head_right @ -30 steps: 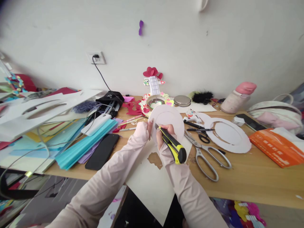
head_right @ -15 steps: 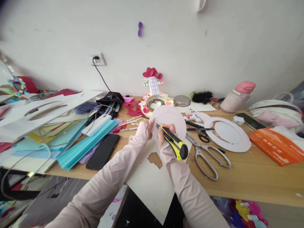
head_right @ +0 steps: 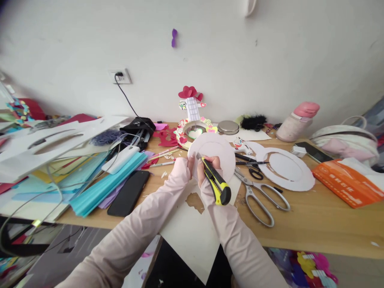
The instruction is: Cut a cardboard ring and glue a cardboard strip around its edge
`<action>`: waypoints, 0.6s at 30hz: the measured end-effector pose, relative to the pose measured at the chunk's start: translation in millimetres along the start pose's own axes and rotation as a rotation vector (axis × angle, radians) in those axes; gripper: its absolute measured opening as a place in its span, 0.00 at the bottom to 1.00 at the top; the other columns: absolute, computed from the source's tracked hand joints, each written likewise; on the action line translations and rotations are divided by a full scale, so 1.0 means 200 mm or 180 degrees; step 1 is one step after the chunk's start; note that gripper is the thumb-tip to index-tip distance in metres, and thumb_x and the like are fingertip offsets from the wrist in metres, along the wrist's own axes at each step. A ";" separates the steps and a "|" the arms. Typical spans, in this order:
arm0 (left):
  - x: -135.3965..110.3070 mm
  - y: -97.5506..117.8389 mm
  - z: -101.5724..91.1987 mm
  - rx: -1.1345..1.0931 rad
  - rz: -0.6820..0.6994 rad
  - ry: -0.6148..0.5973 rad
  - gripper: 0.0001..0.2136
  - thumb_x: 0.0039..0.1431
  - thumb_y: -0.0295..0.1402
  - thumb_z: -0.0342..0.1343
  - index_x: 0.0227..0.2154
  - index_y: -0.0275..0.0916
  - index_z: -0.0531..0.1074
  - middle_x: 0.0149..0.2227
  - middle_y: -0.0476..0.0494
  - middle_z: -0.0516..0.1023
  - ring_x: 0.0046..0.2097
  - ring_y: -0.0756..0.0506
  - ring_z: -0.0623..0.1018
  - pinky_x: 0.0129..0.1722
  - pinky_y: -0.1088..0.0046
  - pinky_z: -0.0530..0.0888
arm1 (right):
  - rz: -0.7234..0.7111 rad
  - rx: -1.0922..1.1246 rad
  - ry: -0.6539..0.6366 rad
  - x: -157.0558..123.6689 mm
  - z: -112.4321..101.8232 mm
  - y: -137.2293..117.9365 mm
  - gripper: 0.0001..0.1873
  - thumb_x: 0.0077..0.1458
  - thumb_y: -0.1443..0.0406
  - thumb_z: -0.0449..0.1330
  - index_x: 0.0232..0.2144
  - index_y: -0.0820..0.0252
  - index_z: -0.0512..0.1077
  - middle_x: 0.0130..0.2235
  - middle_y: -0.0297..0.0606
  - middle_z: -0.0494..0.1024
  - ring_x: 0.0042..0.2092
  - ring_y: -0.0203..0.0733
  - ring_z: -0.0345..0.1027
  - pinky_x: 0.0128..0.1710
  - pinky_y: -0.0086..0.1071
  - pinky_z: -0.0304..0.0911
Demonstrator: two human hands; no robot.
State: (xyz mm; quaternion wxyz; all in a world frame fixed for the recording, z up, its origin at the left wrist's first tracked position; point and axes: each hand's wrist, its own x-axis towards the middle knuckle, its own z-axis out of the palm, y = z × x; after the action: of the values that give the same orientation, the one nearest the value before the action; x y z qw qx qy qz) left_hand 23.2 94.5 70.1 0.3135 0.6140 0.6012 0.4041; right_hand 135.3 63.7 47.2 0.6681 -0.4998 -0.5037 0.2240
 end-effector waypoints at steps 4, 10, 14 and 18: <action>0.01 0.02 0.01 -0.0001 -0.0070 0.0022 0.23 0.74 0.36 0.53 0.20 0.44 0.61 0.18 0.52 0.58 0.29 0.45 0.72 0.32 0.70 0.67 | -0.0007 -0.0195 0.0134 0.03 -0.01 0.01 0.12 0.56 0.56 0.67 0.36 0.54 0.71 0.28 0.31 0.79 0.28 0.41 0.72 0.30 0.35 0.70; 0.01 0.03 0.01 0.0234 -0.0096 -0.0041 0.25 0.76 0.37 0.52 0.18 0.45 0.58 0.17 0.52 0.56 0.27 0.46 0.70 0.31 0.69 0.64 | 0.0007 -0.0186 0.0189 0.04 -0.01 0.02 0.10 0.53 0.57 0.66 0.35 0.53 0.71 0.24 0.29 0.79 0.25 0.40 0.71 0.29 0.34 0.69; 0.01 0.03 0.00 -0.0015 -0.0049 -0.0139 0.23 0.75 0.36 0.52 0.19 0.43 0.63 0.16 0.51 0.60 0.28 0.45 0.73 0.31 0.70 0.67 | 0.0048 -0.0103 0.0255 0.02 0.01 -0.01 0.09 0.53 0.58 0.66 0.35 0.52 0.71 0.26 0.30 0.80 0.26 0.41 0.72 0.30 0.34 0.69; 0.01 0.03 0.00 -0.0075 -0.0061 -0.0120 0.22 0.75 0.36 0.51 0.20 0.43 0.63 0.16 0.51 0.60 0.29 0.45 0.74 0.31 0.71 0.68 | 0.0074 -0.0051 0.0334 0.03 0.03 -0.01 0.08 0.57 0.58 0.63 0.36 0.53 0.71 0.25 0.28 0.79 0.26 0.40 0.72 0.31 0.34 0.69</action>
State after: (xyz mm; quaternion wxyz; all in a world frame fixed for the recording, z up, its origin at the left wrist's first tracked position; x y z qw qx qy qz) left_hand 25.8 95.8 74.6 0.3358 0.6120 0.5962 0.3965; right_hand 131.8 69.9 50.4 0.6869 -0.5220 -0.4639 0.2011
